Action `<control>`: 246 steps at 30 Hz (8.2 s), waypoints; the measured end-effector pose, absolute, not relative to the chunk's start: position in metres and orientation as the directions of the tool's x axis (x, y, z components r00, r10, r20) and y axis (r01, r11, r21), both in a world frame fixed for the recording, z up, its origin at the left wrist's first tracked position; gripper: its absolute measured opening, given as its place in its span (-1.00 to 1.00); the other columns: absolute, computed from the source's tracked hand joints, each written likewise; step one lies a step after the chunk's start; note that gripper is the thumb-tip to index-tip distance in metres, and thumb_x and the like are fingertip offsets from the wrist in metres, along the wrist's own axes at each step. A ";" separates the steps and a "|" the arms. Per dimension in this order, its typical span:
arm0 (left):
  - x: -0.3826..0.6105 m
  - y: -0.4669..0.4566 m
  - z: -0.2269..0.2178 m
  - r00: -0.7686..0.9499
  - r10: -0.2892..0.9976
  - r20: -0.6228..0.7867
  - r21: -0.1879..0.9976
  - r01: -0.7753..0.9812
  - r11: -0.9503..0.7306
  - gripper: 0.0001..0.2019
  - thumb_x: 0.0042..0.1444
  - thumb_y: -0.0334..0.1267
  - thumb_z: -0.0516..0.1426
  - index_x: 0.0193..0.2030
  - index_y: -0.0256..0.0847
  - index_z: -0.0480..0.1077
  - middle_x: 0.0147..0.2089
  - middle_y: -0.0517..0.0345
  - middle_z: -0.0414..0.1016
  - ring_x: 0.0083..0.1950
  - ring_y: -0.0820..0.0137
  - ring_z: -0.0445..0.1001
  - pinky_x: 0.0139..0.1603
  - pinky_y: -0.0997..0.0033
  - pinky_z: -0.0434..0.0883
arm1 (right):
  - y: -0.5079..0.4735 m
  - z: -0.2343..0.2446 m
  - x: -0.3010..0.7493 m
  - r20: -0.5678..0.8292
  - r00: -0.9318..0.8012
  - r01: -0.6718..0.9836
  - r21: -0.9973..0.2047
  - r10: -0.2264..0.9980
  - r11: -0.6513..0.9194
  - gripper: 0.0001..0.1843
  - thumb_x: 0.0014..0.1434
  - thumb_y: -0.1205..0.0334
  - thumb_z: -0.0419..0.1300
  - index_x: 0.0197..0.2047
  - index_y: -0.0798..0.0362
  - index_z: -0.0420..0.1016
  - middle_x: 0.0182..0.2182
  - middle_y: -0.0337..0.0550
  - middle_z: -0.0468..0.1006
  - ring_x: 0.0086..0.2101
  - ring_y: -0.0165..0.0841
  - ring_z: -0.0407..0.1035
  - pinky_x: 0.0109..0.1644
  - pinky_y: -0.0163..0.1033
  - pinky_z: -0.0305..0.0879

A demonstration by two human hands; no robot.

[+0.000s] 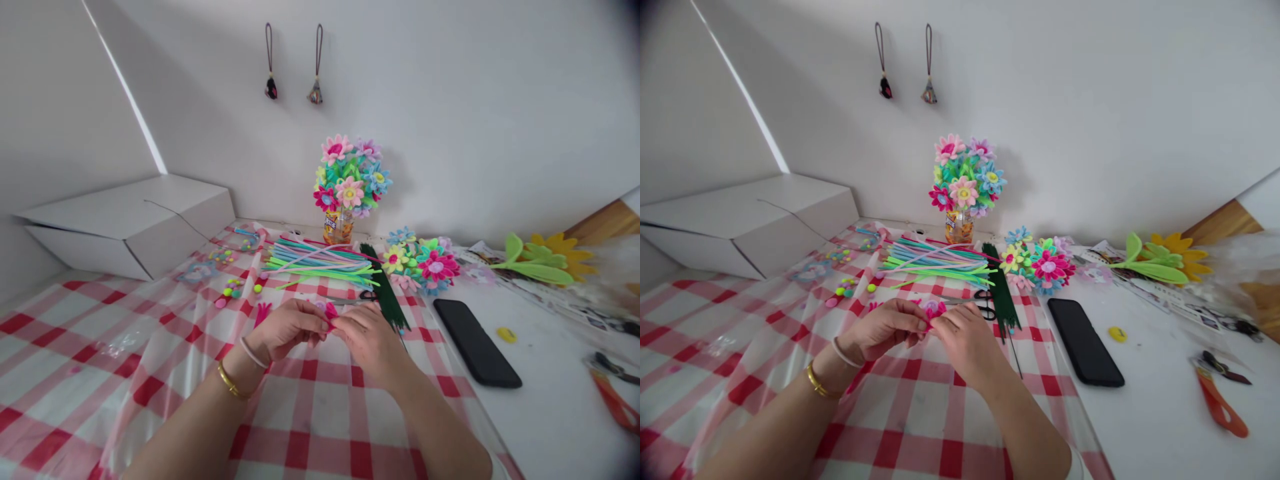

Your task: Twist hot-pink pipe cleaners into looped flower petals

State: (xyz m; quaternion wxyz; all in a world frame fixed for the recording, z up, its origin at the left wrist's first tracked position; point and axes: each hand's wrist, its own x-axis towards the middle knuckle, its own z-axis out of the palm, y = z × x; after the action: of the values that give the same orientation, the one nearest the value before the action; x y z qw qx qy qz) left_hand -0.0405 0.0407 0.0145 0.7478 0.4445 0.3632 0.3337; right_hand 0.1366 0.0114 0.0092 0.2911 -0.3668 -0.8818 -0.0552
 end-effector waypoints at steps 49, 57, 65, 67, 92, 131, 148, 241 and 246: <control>-0.023 0.032 0.009 0.361 0.932 -0.031 0.916 -0.362 0.171 -0.93 -0.12 -0.34 0.23 -0.49 -0.31 0.48 -0.58 0.17 0.40 -0.59 0.56 0.26 -0.56 0.53 0.20 | 0.012 0.007 0.134 0.568 -0.257 0.529 -0.595 0.782 0.606 -0.89 0.18 0.22 0.04 -0.31 0.04 0.34 -0.41 -0.15 0.40 -0.34 -0.32 0.25 -0.22 -0.21 0.14; -0.026 0.033 0.009 0.485 0.863 -0.143 0.865 -0.362 0.347 -0.94 -0.16 -0.38 0.25 -0.51 -0.34 0.47 -0.59 0.16 0.39 -0.62 0.57 0.26 -0.59 0.55 0.16 | 0.007 0.014 0.136 0.610 -0.406 0.594 -0.390 0.681 0.704 -0.82 0.18 0.36 -0.03 -0.43 0.06 0.30 -0.48 -0.18 0.36 -0.38 -0.34 0.22 -0.22 -0.18 0.10; -0.029 0.029 0.012 0.334 0.751 0.570 0.784 0.054 -0.619 -0.89 0.01 -0.32 0.15 -0.34 -0.23 0.51 -0.35 0.02 0.47 -0.29 0.39 0.40 -0.23 0.38 0.33 | 0.008 0.001 0.115 0.089 -0.130 -0.283 -0.958 0.988 0.049 -0.72 0.07 0.29 0.00 -0.64 0.03 0.07 -0.66 -0.36 0.04 -0.59 -0.48 -0.05 -0.49 -0.33 0.02; -0.028 0.029 0.012 0.326 0.744 0.583 0.765 0.087 -0.638 -0.89 0.02 -0.32 0.14 -0.33 -0.23 0.50 -0.34 0.02 0.47 -0.29 0.39 0.40 -0.23 0.38 0.33 | 0.009 0.000 0.113 0.023 -0.182 -0.407 -0.912 0.983 -0.054 -0.72 0.07 0.26 0.01 -0.65 0.04 0.11 -0.67 -0.36 0.03 -0.59 -0.48 -0.04 -0.48 -0.32 0.04; -0.027 0.028 0.016 0.348 0.908 0.234 0.972 -0.117 -0.205 -0.86 -0.04 -0.24 0.20 -0.44 -0.30 0.48 -0.54 0.18 0.37 -0.51 0.53 0.26 -0.48 0.51 0.21 | 0.005 0.010 0.131 0.303 -0.188 0.178 -0.925 0.934 0.336 -0.79 0.18 0.20 0.03 -0.47 0.05 0.32 -0.56 -0.27 0.26 -0.49 -0.42 0.16 -0.41 -0.29 0.08; -0.026 0.032 0.015 0.507 0.861 0.026 0.816 -0.508 0.274 -0.76 0.00 -0.19 0.19 -0.55 -0.34 0.40 -0.66 0.20 0.30 -0.61 0.58 0.19 -0.52 0.49 0.11 | 0.014 -0.001 0.123 0.104 -0.227 -0.430 -0.903 0.968 -0.004 -0.90 0.00 0.20 0.26 -0.40 0.05 0.49 -0.52 -0.25 0.40 -0.47 -0.43 0.21 -0.29 -0.23 0.14; -0.025 0.037 0.007 0.427 0.904 0.009 0.848 -0.482 0.219 -0.85 -0.02 -0.27 0.20 -0.44 -0.37 0.44 -0.47 0.08 0.47 -0.53 0.54 0.31 -0.49 0.52 0.20 | 0.017 -0.002 0.121 -0.015 -0.087 -0.453 -0.890 0.996 -0.053 -0.84 -0.11 0.21 0.34 -0.43 0.09 0.51 -0.54 -0.26 0.44 -0.49 -0.46 0.21 -0.32 -0.28 0.11; -0.023 0.033 0.011 0.368 0.930 -0.004 0.860 -0.474 0.191 -0.81 -0.05 -0.23 0.21 -0.52 -0.33 0.38 -0.59 0.20 0.36 -0.60 0.59 0.20 -0.56 0.51 0.08 | 0.011 0.001 0.121 0.058 -0.097 -0.205 -0.978 0.994 0.037 -0.89 -0.09 0.23 0.32 -0.47 0.07 0.50 -0.54 -0.27 0.47 -0.45 -0.42 0.29 -0.27 -0.24 0.18; -0.022 0.035 0.009 0.403 0.915 0.010 0.860 -0.470 0.198 -0.72 -0.01 -0.16 0.18 -0.58 -0.32 0.34 -0.66 0.26 0.26 -0.66 0.62 0.12 -0.60 0.51 0.00 | 0.011 0.002 0.119 0.050 -0.087 -0.232 -0.972 0.995 0.029 -0.89 -0.10 0.24 0.33 -0.49 0.06 0.50 -0.55 -0.27 0.48 -0.46 -0.41 0.31 -0.26 -0.23 0.21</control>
State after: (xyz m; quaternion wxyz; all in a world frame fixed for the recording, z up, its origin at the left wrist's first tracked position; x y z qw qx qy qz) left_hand -0.0216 0.0346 0.0087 0.7263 0.4169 0.2671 0.4768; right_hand 0.1188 0.0107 0.0015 0.5409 -0.4051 -0.4709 0.5670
